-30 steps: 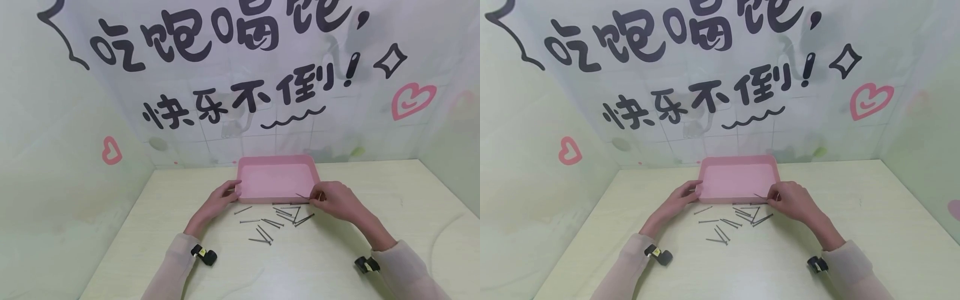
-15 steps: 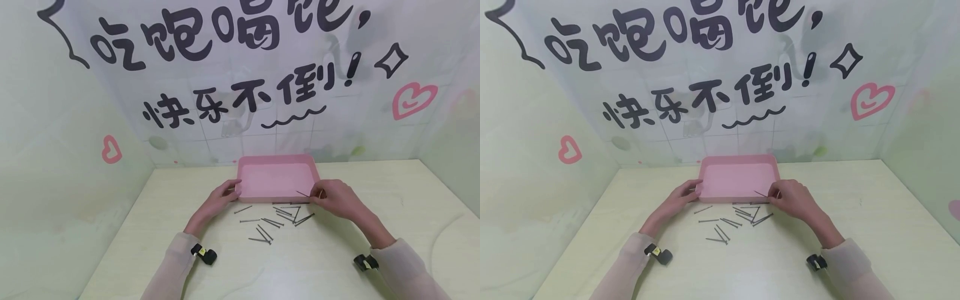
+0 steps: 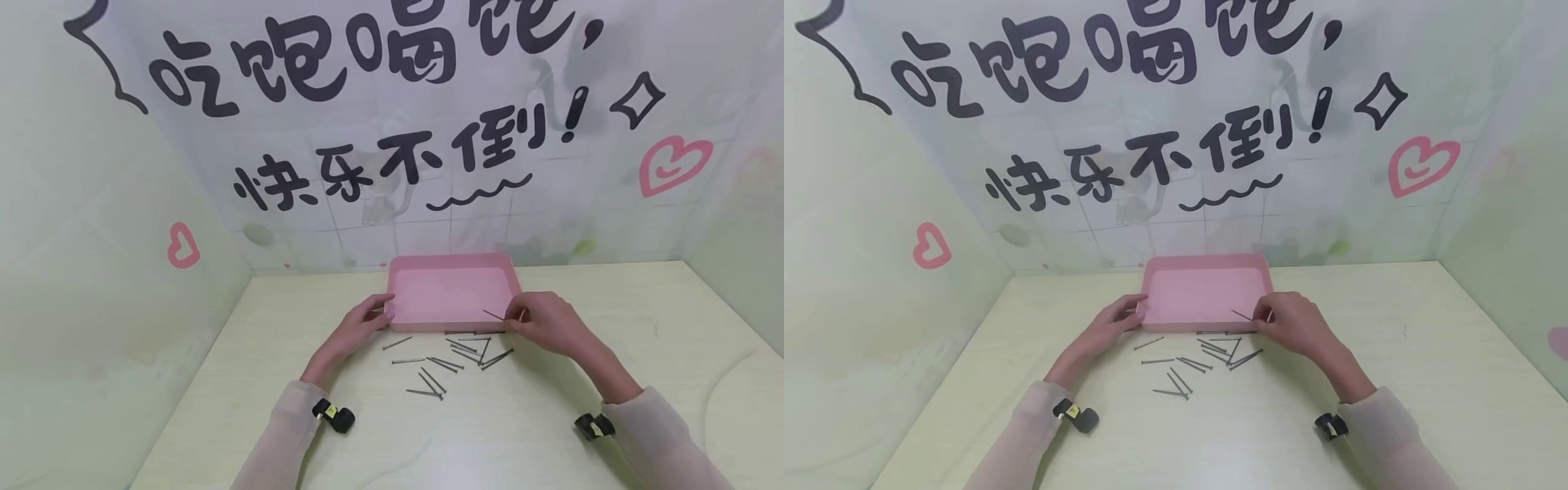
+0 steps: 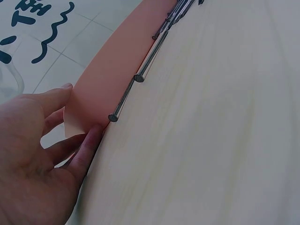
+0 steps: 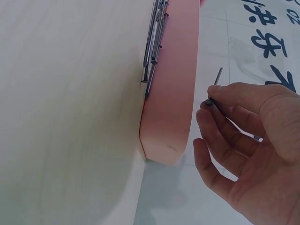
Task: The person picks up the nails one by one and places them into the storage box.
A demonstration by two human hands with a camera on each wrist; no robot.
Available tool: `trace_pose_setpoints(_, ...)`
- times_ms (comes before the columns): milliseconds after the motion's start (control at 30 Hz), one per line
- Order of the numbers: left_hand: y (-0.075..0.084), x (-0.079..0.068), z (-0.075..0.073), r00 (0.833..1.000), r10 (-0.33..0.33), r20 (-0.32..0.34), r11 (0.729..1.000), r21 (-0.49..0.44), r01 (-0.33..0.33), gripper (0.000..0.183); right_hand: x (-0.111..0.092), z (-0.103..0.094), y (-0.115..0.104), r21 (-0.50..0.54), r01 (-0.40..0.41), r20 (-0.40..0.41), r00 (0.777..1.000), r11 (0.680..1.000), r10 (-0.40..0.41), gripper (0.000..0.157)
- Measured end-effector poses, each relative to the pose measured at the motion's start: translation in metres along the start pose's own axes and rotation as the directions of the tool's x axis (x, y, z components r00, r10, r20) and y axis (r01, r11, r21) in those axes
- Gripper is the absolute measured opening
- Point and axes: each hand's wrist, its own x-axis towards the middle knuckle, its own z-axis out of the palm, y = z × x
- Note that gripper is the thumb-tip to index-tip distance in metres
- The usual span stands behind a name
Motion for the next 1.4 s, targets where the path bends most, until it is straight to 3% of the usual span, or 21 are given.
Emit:
trace_pose_setpoints(367,0.0,0.0022,0.0008,1.0,0.019,0.01,1.0,-0.001,-0.019,0.051,0.0,0.0023,0.0045,0.023,-0.019,0.016,1.0,1.0,0.019,0.004)
trace_pose_setpoints(900,-0.0003,-0.0004,-0.0001,1.0,-0.003,-0.009,1.0,-0.004,0.003,0.05,0.005,0.0035,0.0066,0.027,-0.032,0.014,0.999,0.999,0.032,0.004)
trace_pose_setpoints(1400,0.0025,-0.0019,0.0005,1.0,0.007,-0.011,1.0,-0.009,-0.007,0.049,0.0054,0.0013,0.0098,0.013,-0.039,-0.02,0.999,0.999,0.039,0.004)
